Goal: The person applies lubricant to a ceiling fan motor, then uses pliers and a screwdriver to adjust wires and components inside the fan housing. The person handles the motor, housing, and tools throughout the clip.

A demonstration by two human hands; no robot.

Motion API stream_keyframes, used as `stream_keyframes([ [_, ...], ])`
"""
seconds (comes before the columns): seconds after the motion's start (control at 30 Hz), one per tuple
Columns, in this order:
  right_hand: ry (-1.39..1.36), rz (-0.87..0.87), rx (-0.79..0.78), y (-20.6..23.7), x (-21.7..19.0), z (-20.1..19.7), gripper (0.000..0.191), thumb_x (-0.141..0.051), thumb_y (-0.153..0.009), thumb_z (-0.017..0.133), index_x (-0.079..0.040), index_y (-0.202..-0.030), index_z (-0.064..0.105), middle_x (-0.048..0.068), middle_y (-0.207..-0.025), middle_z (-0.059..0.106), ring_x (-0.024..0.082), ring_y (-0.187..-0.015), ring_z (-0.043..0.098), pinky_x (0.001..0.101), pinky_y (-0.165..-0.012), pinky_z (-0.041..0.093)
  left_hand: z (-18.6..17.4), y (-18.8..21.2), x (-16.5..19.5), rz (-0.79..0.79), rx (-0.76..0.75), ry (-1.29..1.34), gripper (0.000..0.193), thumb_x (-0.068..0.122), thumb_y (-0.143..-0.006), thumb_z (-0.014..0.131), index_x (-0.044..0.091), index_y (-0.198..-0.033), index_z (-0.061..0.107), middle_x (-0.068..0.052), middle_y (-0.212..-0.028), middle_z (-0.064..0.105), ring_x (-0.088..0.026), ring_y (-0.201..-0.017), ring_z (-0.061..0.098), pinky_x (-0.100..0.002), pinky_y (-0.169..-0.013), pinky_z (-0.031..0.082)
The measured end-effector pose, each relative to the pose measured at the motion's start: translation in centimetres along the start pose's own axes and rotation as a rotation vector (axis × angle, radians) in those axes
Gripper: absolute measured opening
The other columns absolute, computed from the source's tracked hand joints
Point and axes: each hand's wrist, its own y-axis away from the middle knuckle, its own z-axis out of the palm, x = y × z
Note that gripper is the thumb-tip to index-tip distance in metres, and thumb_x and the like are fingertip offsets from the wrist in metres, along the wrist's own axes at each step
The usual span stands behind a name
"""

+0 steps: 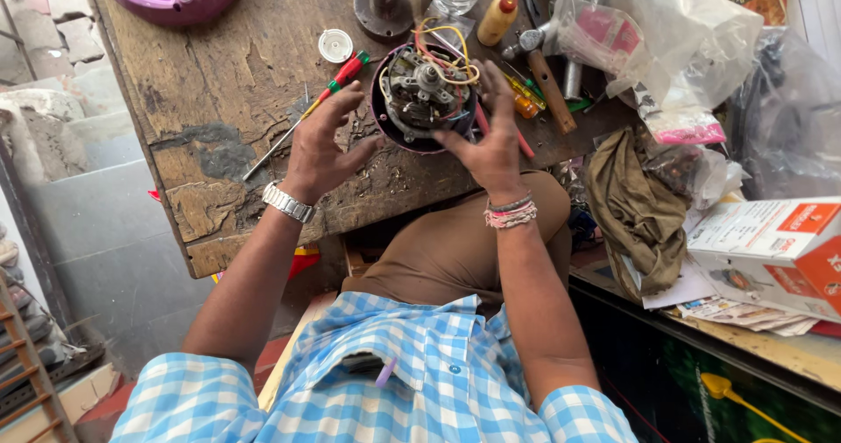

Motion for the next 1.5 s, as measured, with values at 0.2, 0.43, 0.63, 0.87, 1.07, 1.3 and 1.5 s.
stream_keyframes([
  [0.2,-0.378,0.259,0.397,3.3,4.1,-1.1,0.056,0.005,-0.097,0.068,-0.002,-0.149,0.047,0.014,-0.149,0.059,0.025,-0.141,0.057,0.0368,-0.123,0.048,1.3,-1.5,-1.2,-0.181,0.169,0.12,0.039,0.009,-0.098,0.073,0.005,-0.135,0.061,-0.016,-0.13,0.07,-0.024,-0.117,0.072,-0.034,-0.099,0.064],
  [0.43,0.329,0.383,0.265,3.8,3.9,-1.2,0.042,-0.003,-0.085,0.078,-0.009,-0.123,0.064,0.01,-0.122,0.065,0.026,-0.113,0.064,0.038,-0.096,0.054,-0.7,-0.6,-2.0,-0.481,0.286,0.094,0.022,0.026,-0.103,0.073,0.005,-0.096,0.074,-0.004,-0.075,0.073,-0.013,-0.058,0.068,-0.032,-0.05,0.057],
  [0.63,0.969,0.178,-0.032,1.8,3.9,0.2,0.032,-0.02,-0.079,0.084,-0.01,-0.106,0.071,0.015,-0.107,0.059,0.037,-0.106,0.058,0.0486,-0.09,0.051,-1.9,1.0,-2.7,-0.266,0.276,-0.276,0.023,0.032,-0.104,0.078,0.01,-0.099,0.079,-0.003,-0.075,0.074,-0.013,-0.058,0.066,-0.031,-0.048,0.048],
  [0.87,0.884,0.356,-0.095,-0.2,5.3,-1.4,0.029,-0.031,-0.083,0.085,-0.015,-0.102,0.071,0.016,-0.107,0.058,0.039,-0.098,0.063,0.0502,-0.079,0.054,-2.2,0.7,-3.2,-0.23,0.245,-0.469,0.024,0.032,-0.095,0.081,0.01,-0.105,0.078,-0.007,-0.089,0.073,-0.017,-0.077,0.068,-0.034,-0.067,0.054],
  [1.07,0.995,0.223,-0.02,-0.6,5.7,-3.3,0.032,-0.026,-0.081,0.087,-0.013,-0.105,0.071,0.014,-0.11,0.059,0.037,-0.103,0.062,0.0477,-0.081,0.055,-0.7,-1.2,-4.6,-0.232,0.024,-0.791,0.029,0.034,-0.086,0.082,0.01,-0.101,0.076,-0.013,-0.099,0.063,-0.029,-0.096,0.055,-0.046,-0.08,0.046],
  [1.3,0.81,-0.024,0.152,4.2,-3.1,-1.6,0.03,-0.012,-0.087,0.081,-0.011,-0.114,0.069,0.011,-0.127,0.062,0.033,-0.115,0.061,0.0458,-0.098,0.049,-2.1,-0.6,-3.6,-0.181,0.036,-0.843,0.012,0.022,-0.101,0.068,0.012,-0.097,0.072,-0.009,-0.096,0.062,-0.026,-0.091,0.06,-0.044,-0.079,0.049],
  [1.5,0.515,-0.32,0.014,6.5,-15.1,-0.6,0.035,-0.012,-0.089,0.079,-0.013,-0.122,0.066,0.011,-0.133,0.063,0.031,-0.122,0.06,0.0454,-0.104,0.051,-11.4,1.9,8.8,-0.043,-0.517,-0.634,0.012,0.015,-0.093,0.06,0.007,-0.092,0.069,-0.011,-0.089,0.063,-0.028,-0.076,0.065,-0.041,-0.062,0.054],
])
